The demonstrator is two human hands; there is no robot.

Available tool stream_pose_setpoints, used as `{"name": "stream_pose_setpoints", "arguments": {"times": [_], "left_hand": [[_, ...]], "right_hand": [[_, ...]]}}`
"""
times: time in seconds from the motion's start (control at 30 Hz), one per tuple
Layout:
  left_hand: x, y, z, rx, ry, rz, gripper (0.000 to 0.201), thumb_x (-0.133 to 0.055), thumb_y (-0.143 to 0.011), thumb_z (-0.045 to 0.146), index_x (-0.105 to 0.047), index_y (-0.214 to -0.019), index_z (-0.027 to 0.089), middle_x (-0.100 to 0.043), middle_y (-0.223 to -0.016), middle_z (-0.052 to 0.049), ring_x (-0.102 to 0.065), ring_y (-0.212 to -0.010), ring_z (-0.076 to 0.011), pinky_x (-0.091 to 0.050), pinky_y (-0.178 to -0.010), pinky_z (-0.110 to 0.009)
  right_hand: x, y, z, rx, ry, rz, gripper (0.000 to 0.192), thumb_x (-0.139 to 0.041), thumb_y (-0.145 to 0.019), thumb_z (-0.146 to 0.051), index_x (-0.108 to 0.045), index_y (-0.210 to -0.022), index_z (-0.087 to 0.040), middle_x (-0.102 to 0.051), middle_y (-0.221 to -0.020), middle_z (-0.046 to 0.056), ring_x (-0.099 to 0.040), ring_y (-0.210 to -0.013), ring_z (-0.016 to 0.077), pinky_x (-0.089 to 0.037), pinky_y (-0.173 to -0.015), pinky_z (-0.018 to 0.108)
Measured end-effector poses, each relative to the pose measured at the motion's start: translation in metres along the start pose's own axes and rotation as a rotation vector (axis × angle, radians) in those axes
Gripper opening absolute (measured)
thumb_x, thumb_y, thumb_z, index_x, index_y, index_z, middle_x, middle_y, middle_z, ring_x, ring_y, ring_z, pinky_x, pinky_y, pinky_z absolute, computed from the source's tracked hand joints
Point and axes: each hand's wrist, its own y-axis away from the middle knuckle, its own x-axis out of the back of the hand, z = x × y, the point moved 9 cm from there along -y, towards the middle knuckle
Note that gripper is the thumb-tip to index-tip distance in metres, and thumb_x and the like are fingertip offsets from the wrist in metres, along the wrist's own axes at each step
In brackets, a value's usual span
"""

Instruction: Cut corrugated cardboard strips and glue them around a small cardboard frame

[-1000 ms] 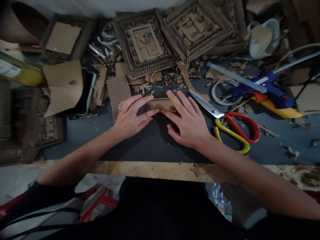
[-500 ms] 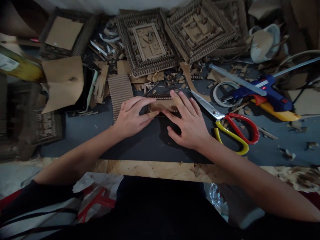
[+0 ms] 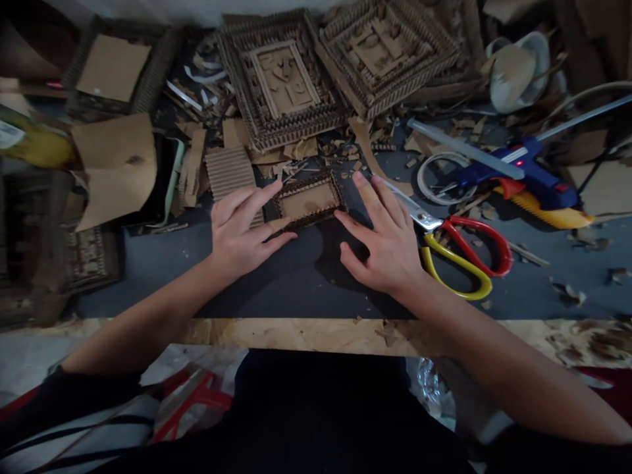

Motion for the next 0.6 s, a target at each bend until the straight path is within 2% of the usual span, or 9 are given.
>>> {"name": "stream_pose_setpoints", "arguments": {"times": [0.13,0.27,0.37,0.5,0.6], "left_hand": [[0.004,0.002,0.001,-0.012,0.005,0.025,0.019,-0.071,-0.095,0.044,-0.078,-0.093,0.026,-0.066,-0.145,-0.009,-0.064,-0.126,-0.0326,-0.049,-0.105,-0.051],[-0.002,0.0,-0.002,0.021,0.09,-0.057,0.014,-0.073,-0.094,0.038,-0.08,-0.09,0.026,-0.068,-0.142,-0.009,-0.063,-0.129,-0.035,-0.048,-0.108,-0.056],[-0.007,-0.003,-0.005,0.063,0.132,-0.131,0.012,-0.074,-0.093,0.037,-0.081,-0.091,0.028,-0.07,-0.136,-0.008,-0.061,-0.131,-0.0346,-0.048,-0.111,-0.057],[-0.008,-0.005,-0.006,0.087,0.143,-0.154,0.014,-0.074,-0.093,0.038,-0.082,-0.087,0.028,-0.073,-0.128,-0.008,-0.063,-0.128,-0.0346,-0.049,-0.111,-0.059],[-0.008,-0.005,-0.006,0.082,0.143,-0.157,0.018,-0.072,-0.094,0.041,-0.082,-0.087,0.027,-0.074,-0.13,-0.008,-0.064,-0.128,-0.035,-0.051,-0.108,-0.058]], "right_hand": [[-0.006,-0.003,0.002,-0.045,0.013,-0.054,0.063,-0.059,-0.093,-0.039,-0.051,-0.155,-0.029,-0.011,-0.177,0.004,-0.024,-0.159,0.0426,-0.03,-0.123,0.066],[-0.011,-0.006,0.002,-0.082,0.009,-0.109,0.063,-0.059,-0.094,-0.039,-0.05,-0.156,-0.029,-0.007,-0.178,0.004,-0.02,-0.159,0.0448,-0.03,-0.123,0.069],[-0.013,-0.007,0.005,-0.11,-0.022,-0.15,0.064,-0.061,-0.093,-0.04,-0.051,-0.156,-0.032,-0.01,-0.177,0.002,-0.019,-0.159,0.0455,-0.028,-0.124,0.07],[-0.015,-0.007,0.009,-0.153,-0.051,-0.178,0.061,-0.059,-0.095,-0.042,-0.051,-0.156,-0.033,-0.014,-0.177,0.002,-0.018,-0.16,0.0447,-0.03,-0.123,0.071],[-0.016,-0.006,0.011,-0.161,-0.055,-0.175,0.062,-0.056,-0.097,-0.043,-0.047,-0.157,-0.033,-0.015,-0.177,0.003,-0.017,-0.161,0.0426,-0.029,-0.125,0.07]]}}
